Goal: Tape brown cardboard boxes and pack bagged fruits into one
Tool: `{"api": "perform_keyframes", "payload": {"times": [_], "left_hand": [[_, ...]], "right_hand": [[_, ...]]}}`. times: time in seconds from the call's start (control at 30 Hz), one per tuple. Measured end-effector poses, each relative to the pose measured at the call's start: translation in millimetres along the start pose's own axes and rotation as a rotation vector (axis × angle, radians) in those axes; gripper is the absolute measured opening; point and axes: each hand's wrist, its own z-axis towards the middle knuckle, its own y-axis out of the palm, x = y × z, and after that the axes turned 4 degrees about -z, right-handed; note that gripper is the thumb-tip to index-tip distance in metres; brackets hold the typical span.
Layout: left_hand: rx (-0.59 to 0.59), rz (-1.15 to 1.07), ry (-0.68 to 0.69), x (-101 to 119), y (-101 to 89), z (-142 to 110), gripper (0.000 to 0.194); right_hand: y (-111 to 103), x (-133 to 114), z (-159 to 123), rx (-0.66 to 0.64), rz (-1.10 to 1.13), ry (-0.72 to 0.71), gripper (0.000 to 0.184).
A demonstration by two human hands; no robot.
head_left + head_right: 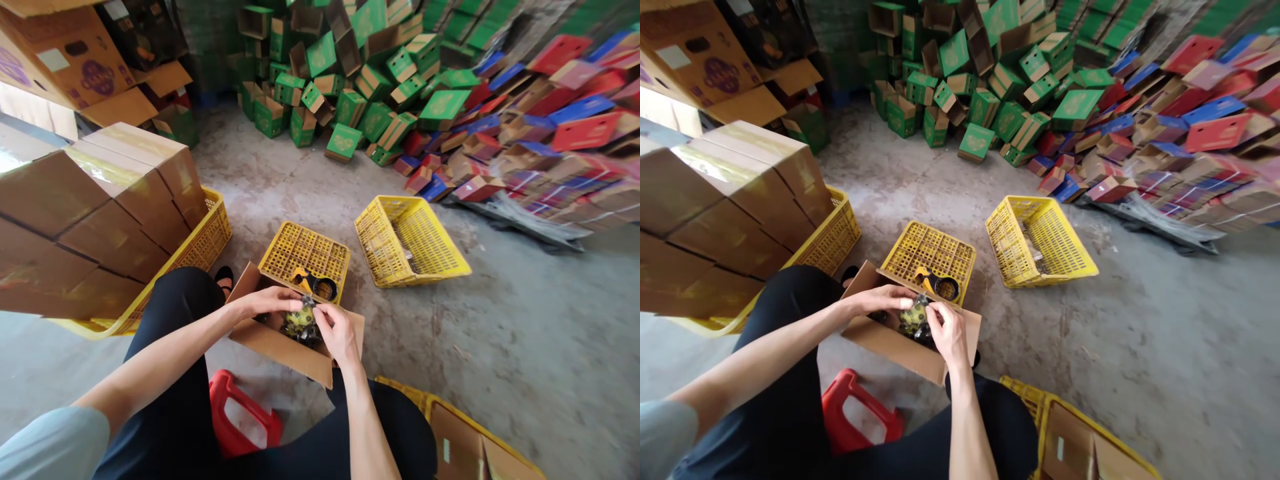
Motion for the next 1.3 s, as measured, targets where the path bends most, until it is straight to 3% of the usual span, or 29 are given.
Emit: {"api": "perform_keyframes", "payload": {"times": [0.07, 0.33, 0.6, 0.7, 0.93, 1.13, 1.3], "left_hand": [[-0.057, 0.028, -0.001, -4, 1.5, 2, 0.069], [-0.073, 0.13, 0.01, -15, -1.6, 8, 0.064], [-0.096, -0.039, -0.097, 0, 3.3, 0, 0.072], [-0.097, -0.064, -0.11, 0, -0.3, 0, 0.073], [-0.028, -0.074, -0.142, -9, -9.6, 2, 0.065], [-0.011, -0.046, -0.187, -12, -8.4, 4, 0.071], [0.076, -0.026, -0.189, -6, -5.8, 3, 0.079]], "right_hand": [[1, 0, -1, -0.018, 0.035, 0.052, 0.026], [2, 4, 0, -0.171, 0.285, 0.243, 0.033], [4, 12, -1, -0.129, 0.377, 0.356, 0.029], [0, 13, -2, -0.139, 0.376, 0.367, 0.044], [-3, 14, -7, -0.358, 0.346, 0.264, 0.062], [-3, 13, -5, -0.306, 0.292, 0.225, 0.043], [-1, 16, -5, -0.322, 0.355, 0.308, 0.044]]}}
